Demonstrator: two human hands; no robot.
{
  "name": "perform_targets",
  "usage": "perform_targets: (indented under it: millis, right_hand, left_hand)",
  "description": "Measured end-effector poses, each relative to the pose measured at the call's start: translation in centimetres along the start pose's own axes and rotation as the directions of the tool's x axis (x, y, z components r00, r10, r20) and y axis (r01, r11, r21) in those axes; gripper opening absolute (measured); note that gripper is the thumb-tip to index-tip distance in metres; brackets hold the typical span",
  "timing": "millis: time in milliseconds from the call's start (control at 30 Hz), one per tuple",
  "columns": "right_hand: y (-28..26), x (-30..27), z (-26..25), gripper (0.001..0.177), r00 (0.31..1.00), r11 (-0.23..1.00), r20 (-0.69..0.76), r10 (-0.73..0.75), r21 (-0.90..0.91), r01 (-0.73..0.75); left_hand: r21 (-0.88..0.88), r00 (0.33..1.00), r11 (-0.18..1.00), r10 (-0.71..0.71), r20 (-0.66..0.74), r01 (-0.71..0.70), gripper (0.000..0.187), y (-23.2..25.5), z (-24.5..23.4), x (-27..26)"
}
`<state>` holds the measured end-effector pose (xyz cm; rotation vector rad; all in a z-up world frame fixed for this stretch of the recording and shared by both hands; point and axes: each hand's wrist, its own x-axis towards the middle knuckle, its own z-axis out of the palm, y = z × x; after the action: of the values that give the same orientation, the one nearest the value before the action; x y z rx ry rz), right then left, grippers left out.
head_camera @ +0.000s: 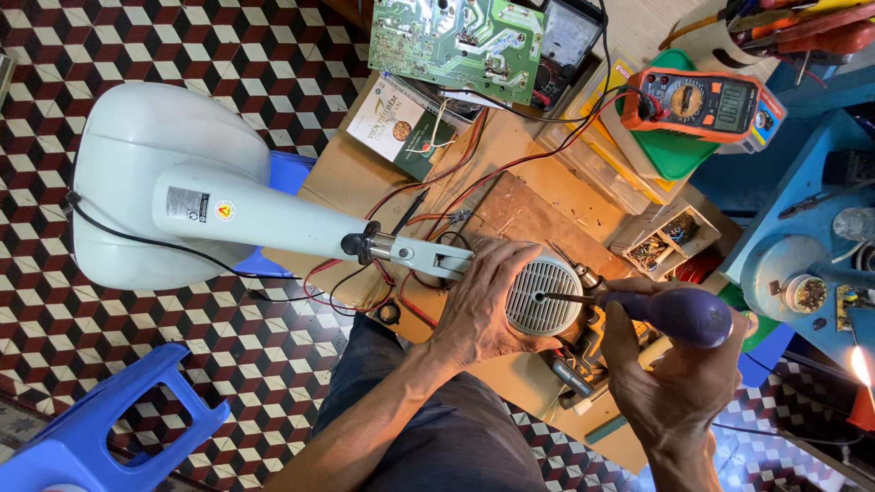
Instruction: The person disassembles a standing fan by removing the front and rear grills and the motor housing. They use a cordless drill and a screwdriver to remove screws and separate components on a cluttered workbench.
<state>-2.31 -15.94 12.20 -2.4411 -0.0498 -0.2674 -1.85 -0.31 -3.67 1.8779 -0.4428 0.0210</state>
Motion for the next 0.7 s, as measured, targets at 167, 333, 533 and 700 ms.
perform_targets:
  millis: [167, 333, 533, 700]
  right_hand:
    - [-0.4, -0.4, 0.4, 0.05, 1.0, 0.994, -0.019, -0.008, -0.112, 0.006]
    - [-0.3, -0.9, 1.0, 0.052, 0.999, 0.99, 0.001, 0.035, -0.136, -0.034]
    - [0.0, -0.4, 1.3, 0.048, 0.984, 0.988, 0.125, -0.128, -0.073, 0.138]
    - [-0.4, 0.5, 0.6, 0.052, 0.932, 0.996, 0.355, -0.067, -0.032, 0.084]
  left_hand:
    - [-0.004, 1.0, 1.0, 0.013, -0.014, -0.013, 0.111, 0.0, -0.2, 0.2]
    - [-0.011, 1.0, 1.0, 0.022, -0.019, -0.022, 0.111, 0.0, -0.3, 0.3]
    - [0.004, 1.0, 1.0, 0.02, -0.002, -0.02, 0.115, -0.2, 0.1, 0.1]
    - [-0.005, 1.0, 1.0, -0.005, 0.014, 0.005, 0.113, -0.4, 0.2, -0.3]
